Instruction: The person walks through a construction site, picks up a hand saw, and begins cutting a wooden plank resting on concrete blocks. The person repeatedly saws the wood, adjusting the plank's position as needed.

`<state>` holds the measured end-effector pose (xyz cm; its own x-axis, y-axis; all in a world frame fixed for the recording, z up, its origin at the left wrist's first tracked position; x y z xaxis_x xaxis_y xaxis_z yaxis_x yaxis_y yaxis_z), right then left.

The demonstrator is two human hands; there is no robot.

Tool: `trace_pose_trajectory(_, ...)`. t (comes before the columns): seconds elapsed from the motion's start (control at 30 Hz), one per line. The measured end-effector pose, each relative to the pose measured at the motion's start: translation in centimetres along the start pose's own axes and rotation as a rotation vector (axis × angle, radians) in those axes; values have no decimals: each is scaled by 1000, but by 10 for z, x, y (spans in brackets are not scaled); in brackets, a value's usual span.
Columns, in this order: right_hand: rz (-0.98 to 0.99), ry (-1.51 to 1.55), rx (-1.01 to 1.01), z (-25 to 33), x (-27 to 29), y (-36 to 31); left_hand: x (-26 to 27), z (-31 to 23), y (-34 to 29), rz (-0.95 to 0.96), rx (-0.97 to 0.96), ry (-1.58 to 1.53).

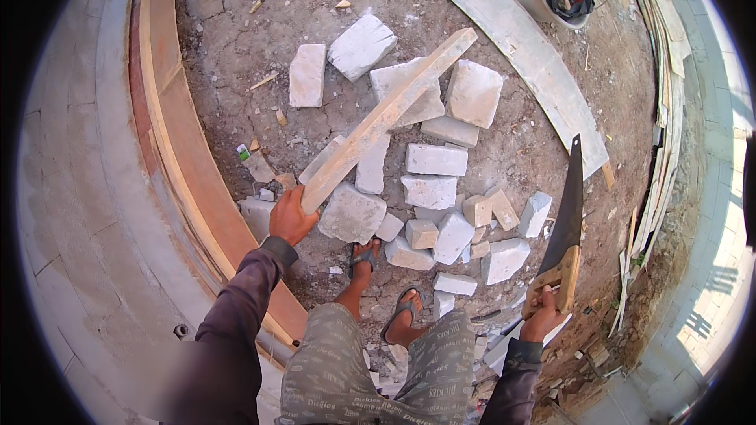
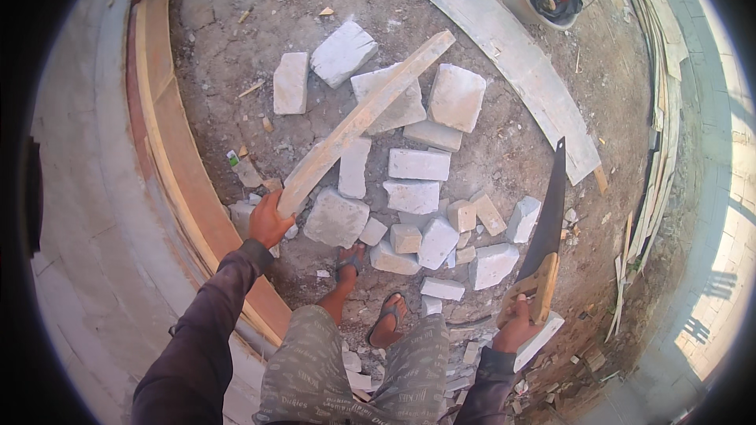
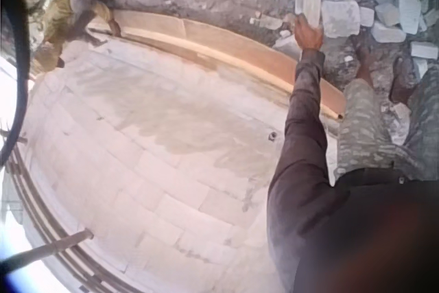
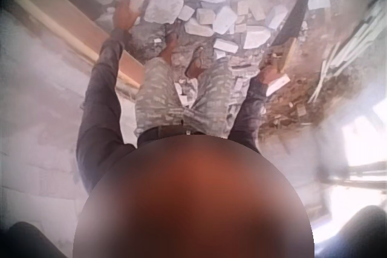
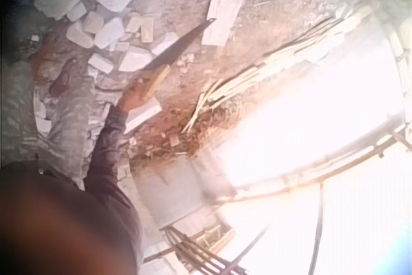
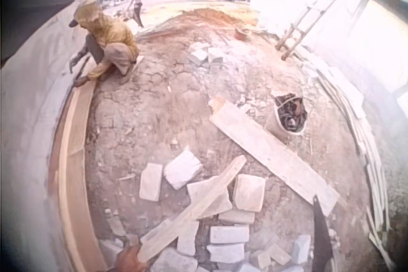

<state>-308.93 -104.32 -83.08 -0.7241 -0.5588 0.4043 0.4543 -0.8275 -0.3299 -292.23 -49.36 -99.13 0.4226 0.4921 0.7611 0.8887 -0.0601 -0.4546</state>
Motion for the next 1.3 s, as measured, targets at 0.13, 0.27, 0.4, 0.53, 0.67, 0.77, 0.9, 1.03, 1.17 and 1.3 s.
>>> trace_pose_trajectory(0.13,174,-40,42,70,-57,-5,15,1,4,-54,87,-4)
trace_pose_trajectory(0.27,308,-22,139,110,-108,12,32,-15,44,-146,77,33)
trace_pose_trajectory(0.4,413,-72,153,130,-159,47,42,-25,123,-237,136,102)
trace_pose_trajectory(0.53,545,-90,93,135,-218,94,39,-19,215,-330,130,234)
trace_pose_trajectory(0.67,729,-114,153,141,-266,140,1,-6,288,-232,223,309)
trace_pose_trajectory(0.77,804,-199,105,145,-282,164,-28,4,311,-78,386,144)
trace_pose_trajectory(0.9,845,-295,109,154,-293,181,-40,8,318,-49,536,109)
trace_pose_trajectory(1.03,931,-301,101,157,-304,178,-37,8,319,-8,545,66)
trace_pose_trajectory(1.17,886,-282,7,157,-311,162,-34,-4,314,91,436,-12)
trace_pose_trajectory(1.3,878,-253,-70,175,-319,141,-40,-53,298,-15,340,-452)
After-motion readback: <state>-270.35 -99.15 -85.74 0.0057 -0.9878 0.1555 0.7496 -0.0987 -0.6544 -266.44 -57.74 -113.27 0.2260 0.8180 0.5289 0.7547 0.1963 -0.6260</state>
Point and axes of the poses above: each hand's wrist, its own y-axis towards the middle knuckle, its own x-axis out of the back of the hand, z = x × y, the point moved 5 cm from there along y, towards the middle knuckle, and after that the axes turned 8 degrees about z, right-handed, at the moved point
